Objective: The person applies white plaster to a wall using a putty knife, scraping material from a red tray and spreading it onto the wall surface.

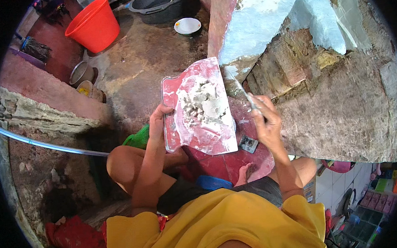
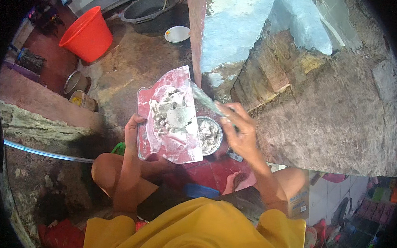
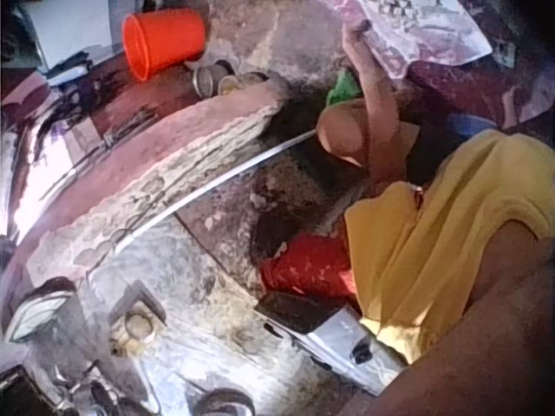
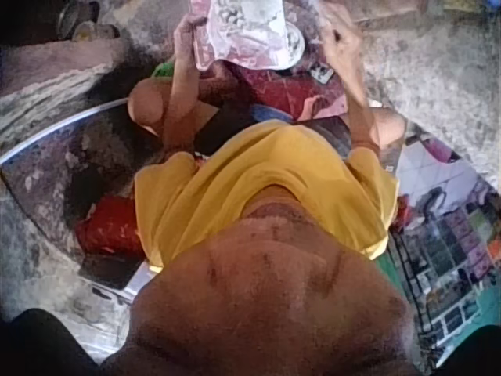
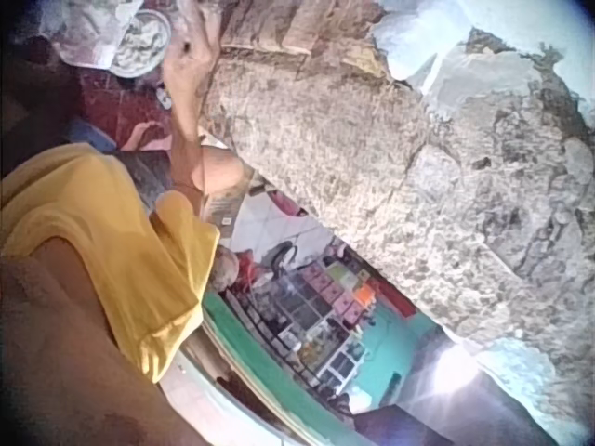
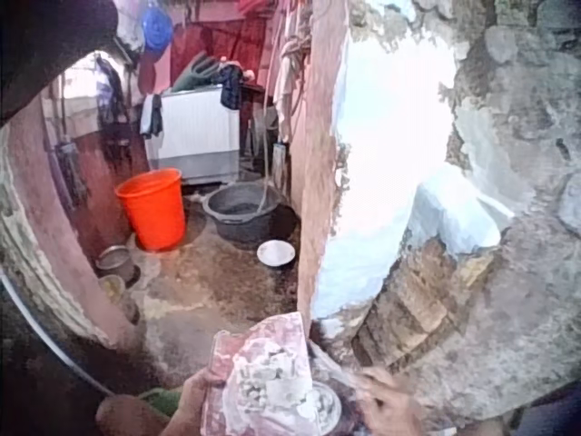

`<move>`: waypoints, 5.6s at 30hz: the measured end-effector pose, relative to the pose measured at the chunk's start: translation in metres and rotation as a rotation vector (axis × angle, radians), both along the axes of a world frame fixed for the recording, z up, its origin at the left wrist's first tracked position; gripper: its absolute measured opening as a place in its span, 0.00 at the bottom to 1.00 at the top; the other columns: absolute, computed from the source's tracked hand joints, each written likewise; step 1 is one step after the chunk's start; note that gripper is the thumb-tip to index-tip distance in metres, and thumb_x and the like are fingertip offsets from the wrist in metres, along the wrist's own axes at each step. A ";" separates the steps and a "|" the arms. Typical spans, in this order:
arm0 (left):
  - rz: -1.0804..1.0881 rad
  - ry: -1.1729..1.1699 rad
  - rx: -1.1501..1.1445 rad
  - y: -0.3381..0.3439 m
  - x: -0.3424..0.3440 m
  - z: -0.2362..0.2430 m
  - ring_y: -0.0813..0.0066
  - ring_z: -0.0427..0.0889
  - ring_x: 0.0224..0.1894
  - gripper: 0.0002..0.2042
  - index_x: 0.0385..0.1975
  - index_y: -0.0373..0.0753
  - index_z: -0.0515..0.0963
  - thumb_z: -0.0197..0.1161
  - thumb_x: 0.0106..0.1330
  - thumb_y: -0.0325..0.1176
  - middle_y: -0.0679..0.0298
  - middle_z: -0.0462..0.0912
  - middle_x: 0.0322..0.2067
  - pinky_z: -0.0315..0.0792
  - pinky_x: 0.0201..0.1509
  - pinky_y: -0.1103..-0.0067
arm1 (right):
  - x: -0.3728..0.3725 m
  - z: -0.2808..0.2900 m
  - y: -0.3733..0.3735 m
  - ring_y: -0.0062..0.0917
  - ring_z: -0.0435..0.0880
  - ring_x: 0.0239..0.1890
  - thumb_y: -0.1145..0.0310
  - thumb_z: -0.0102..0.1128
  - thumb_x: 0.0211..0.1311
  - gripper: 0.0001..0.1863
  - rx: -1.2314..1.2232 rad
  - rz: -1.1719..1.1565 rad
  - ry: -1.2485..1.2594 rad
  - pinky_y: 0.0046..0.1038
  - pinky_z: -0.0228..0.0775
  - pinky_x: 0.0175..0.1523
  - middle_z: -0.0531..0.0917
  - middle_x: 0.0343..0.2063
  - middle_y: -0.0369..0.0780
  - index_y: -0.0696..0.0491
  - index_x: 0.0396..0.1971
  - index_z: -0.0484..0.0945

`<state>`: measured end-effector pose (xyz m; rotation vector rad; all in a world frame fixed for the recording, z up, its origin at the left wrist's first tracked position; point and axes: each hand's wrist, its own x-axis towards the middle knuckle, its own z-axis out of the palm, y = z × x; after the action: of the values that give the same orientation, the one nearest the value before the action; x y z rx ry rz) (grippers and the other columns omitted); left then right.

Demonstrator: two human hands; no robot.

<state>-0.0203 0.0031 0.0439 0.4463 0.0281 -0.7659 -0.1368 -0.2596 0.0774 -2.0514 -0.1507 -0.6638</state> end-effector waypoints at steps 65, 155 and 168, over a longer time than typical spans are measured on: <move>-0.025 -0.054 0.352 -0.023 -0.008 0.004 0.64 0.82 0.34 0.21 0.46 0.28 0.69 0.49 0.53 0.33 0.53 0.79 0.36 0.80 0.41 0.71 | 0.032 0.157 0.014 0.29 0.78 0.31 0.72 0.59 0.44 0.05 -1.320 0.376 0.258 0.30 0.71 0.32 0.77 0.23 0.37 0.51 0.24 0.80; 0.078 -0.029 0.015 0.006 0.005 -0.006 0.60 0.82 0.38 0.17 0.44 0.27 0.71 0.47 0.57 0.30 0.51 0.80 0.39 0.77 0.47 0.68 | 0.002 -0.027 -0.013 0.37 0.75 0.38 0.85 0.54 0.49 0.26 -0.326 0.007 -0.014 0.30 0.69 0.42 0.74 0.36 0.47 0.50 0.50 0.77; -0.376 0.124 0.265 -0.003 0.009 -0.012 0.60 0.83 0.33 0.16 0.40 0.26 0.73 0.50 0.53 0.28 0.50 0.81 0.34 0.79 0.41 0.69 | 0.004 0.111 -0.092 0.28 0.83 0.35 0.71 0.57 0.58 0.10 -0.459 0.254 0.626 0.29 0.75 0.40 0.84 0.34 0.42 0.57 0.39 0.79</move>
<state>-0.0117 0.0002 0.0320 0.6661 0.1669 -1.1668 -0.1326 -0.3516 0.1884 -2.5216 -0.2044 0.2075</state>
